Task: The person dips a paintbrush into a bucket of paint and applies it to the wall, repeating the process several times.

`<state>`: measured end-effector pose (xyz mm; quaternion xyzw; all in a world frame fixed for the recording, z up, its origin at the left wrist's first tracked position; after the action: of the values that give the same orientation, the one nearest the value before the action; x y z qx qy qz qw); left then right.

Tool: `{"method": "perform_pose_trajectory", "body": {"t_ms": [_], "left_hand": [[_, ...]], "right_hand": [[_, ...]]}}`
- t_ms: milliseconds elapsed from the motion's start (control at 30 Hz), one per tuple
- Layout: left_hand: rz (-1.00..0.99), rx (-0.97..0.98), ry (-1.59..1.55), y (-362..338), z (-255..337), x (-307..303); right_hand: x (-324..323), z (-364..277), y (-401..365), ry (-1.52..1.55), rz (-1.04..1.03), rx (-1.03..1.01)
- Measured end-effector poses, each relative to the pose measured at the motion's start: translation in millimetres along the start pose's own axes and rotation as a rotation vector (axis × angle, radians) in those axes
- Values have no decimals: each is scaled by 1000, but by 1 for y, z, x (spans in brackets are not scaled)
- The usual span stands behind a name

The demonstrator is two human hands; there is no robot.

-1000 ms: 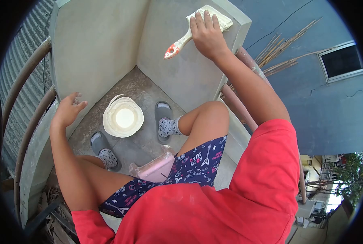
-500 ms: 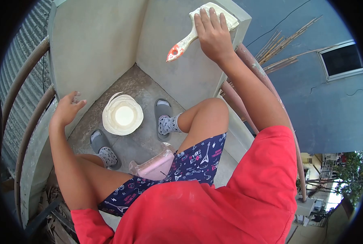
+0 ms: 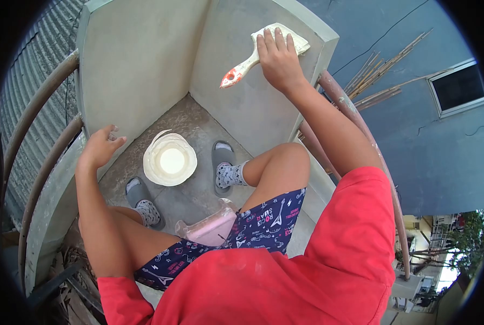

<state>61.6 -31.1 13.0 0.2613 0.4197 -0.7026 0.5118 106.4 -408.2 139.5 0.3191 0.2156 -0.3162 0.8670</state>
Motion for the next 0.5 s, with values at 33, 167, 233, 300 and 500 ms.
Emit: {"method": "perform_pose_trajectory", "body": {"t_ms": [33,167,233,300,500], "left_hand": [[-3,1,-1,0,0,0],[-9,9,-13,1,-5,3],[1,16,-15,2,-8,2],[16,26,-19,2,-10,-1],[5,23,-16,4,-11,1]], "right_hand": [[-1,-2,9,1,8,-6],[-8,7,38,15,139,26],[2,13,46,-52,111,48],[9,3,44,-104,75,31],[6,7,56,-38,124,47]]}}
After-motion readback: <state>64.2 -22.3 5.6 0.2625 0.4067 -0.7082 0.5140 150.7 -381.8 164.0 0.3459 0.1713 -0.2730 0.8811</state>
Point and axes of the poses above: each hand's wrist, its own y-axis towards the middle knuckle, its own x-axis out of the palm, z = x × y, the point moved 8 cm from there along y, towards the middle knuckle, and after that the axes turned 5 degrees about -z, right-handed, at the moved point
